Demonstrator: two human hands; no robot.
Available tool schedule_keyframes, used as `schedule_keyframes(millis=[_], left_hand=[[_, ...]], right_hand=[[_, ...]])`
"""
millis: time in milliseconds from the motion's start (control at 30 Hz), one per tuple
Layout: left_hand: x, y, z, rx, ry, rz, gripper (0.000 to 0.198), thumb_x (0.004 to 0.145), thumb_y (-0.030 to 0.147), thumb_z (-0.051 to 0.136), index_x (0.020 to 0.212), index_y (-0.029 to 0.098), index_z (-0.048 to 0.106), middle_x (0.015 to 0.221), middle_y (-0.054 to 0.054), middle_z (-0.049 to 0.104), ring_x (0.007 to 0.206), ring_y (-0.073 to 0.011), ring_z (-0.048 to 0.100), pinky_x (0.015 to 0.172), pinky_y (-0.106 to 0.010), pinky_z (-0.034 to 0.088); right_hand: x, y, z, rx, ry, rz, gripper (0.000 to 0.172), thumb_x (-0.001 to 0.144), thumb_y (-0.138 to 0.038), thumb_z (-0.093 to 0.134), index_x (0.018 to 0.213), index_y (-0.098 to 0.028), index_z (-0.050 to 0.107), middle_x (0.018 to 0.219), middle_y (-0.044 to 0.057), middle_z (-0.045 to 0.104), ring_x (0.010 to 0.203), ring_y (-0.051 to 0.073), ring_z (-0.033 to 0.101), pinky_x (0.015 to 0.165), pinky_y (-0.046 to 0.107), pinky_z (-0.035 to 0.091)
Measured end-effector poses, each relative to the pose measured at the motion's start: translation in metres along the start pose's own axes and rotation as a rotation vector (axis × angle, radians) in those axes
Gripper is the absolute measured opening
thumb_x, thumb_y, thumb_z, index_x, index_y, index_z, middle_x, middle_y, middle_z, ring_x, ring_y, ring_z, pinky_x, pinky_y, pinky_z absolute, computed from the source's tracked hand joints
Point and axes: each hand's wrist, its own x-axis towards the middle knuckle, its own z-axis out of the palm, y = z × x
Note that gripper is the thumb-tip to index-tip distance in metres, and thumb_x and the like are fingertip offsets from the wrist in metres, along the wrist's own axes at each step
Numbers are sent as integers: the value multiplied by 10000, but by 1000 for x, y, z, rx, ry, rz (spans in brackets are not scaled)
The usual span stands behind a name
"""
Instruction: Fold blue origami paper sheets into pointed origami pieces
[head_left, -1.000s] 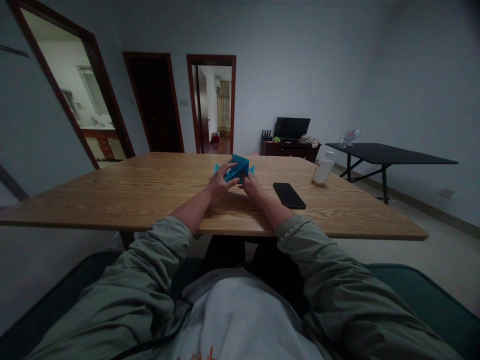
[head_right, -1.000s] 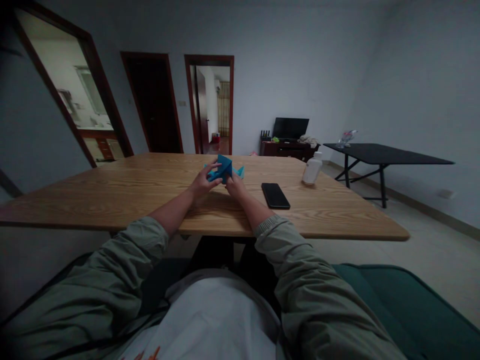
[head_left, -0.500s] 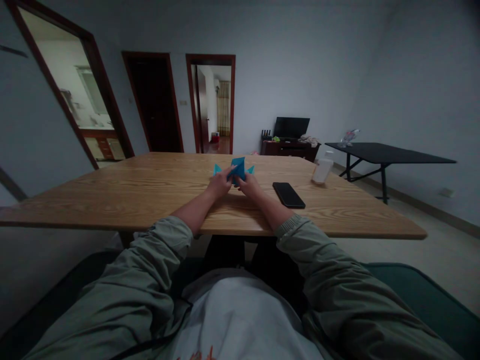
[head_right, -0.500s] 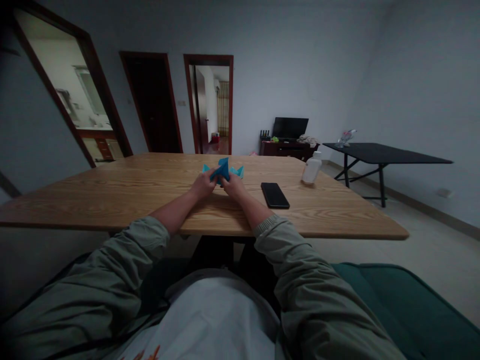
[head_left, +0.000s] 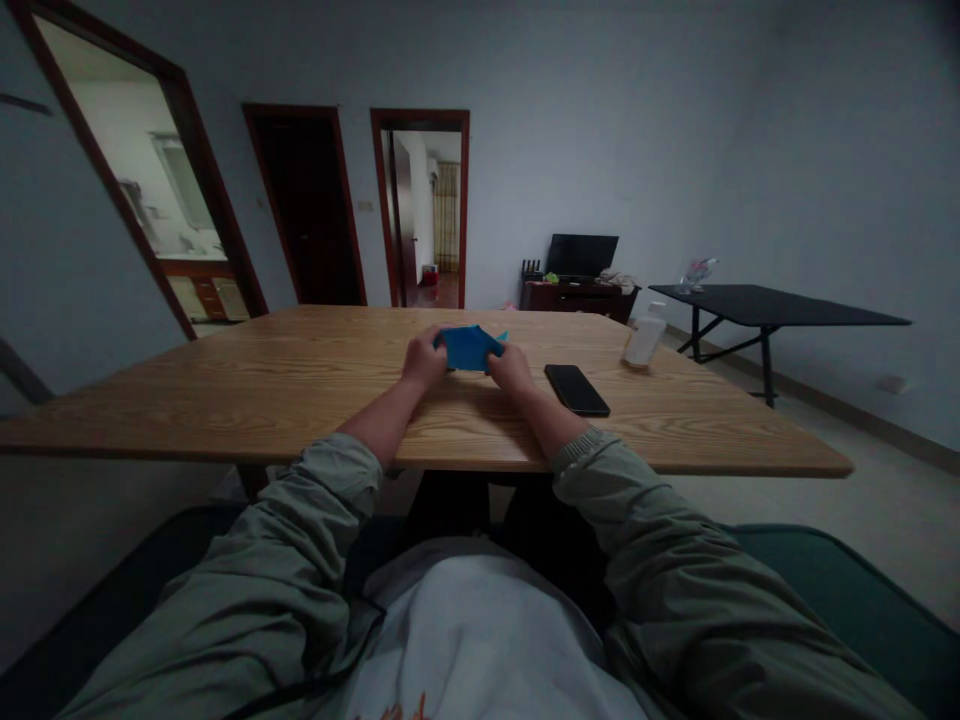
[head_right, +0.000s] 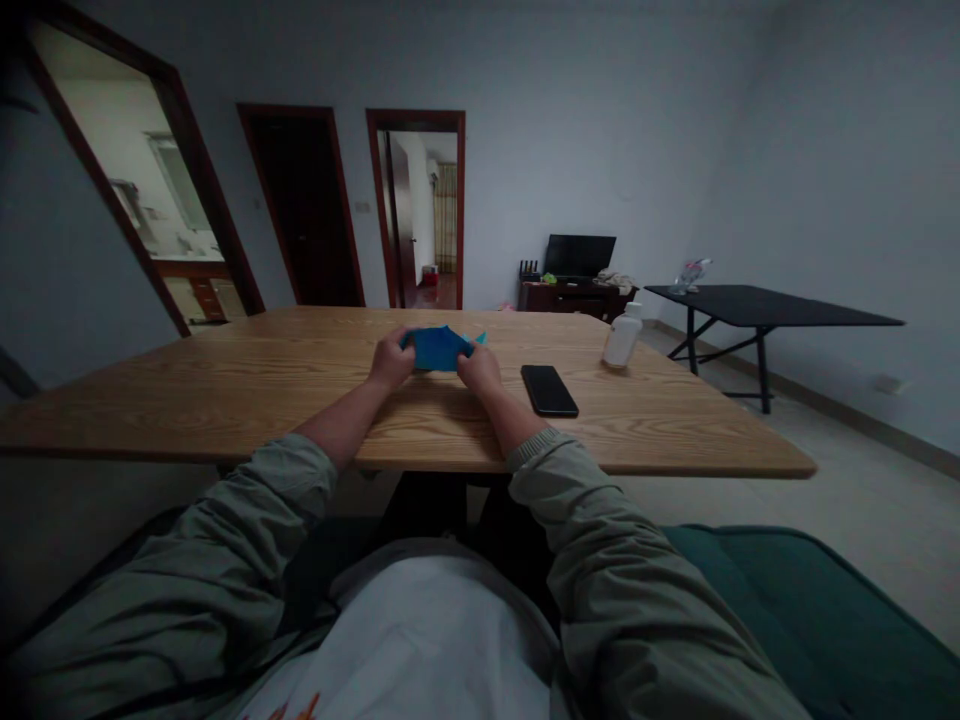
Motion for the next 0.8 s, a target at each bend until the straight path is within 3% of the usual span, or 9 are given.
schedule_keyframes(millis=[133,233,333,400,533,667,800], left_hand=[[9,-12,-4,-111,132,-153,272,756,146,531,973,159,695,1004,-78,683,908,-207,625,859,-356,539],[13,-16,-1,-295,170,-351,371,773,231,592,1143,205,593,1076,-71,645,799,-171,623,666,-318,576],[13,-17,6,-433,115,-538,547,791,396,645,1286,262,454,1071,-68,639,718,-168,628,604,-343,572],[12,-16,10,-464,20,-612,519,796,499,631,1220,226,506,1029,-84,651,719,-195,640,615,-380,566],[6,-13,13,-469,-161,-615,477,748,578,655,971,157,629,938,-106,678,804,-247,662,708,-405,554],[1,-5,9,-542,-294,-514,538,651,571,748,986,169,623,951,-82,688,846,-229,667,760,-377,555],[-1,-4,7,-597,-347,-444,570,586,460,821,1027,162,616,1024,-80,685,866,-200,664,767,-341,549]], right_hand=[[2,6,1,-73,41,-9,388,783,-240,549,1146,-188,675,1003,109,709,921,267,666,829,367,516],[1,5,2,-133,-6,-51,420,777,-251,576,1185,-194,657,1004,110,703,912,277,664,825,384,518],[-3,0,3,-136,-54,-89,390,787,-247,570,1162,-195,661,961,91,702,870,260,663,806,372,523],[-5,-3,4,-111,-80,-103,370,786,-242,573,1141,-190,663,965,84,702,863,250,659,799,362,526],[-8,-7,4,-73,-93,-147,410,756,-205,594,1162,-179,646,1043,79,694,888,235,647,830,357,518],[-9,-9,3,-59,-89,-227,477,761,-214,616,1235,-163,623,1082,89,676,924,225,630,879,350,496],[-10,-11,3,-19,-136,-294,306,808,-302,599,1068,-164,686,959,73,682,863,215,627,837,345,503]])
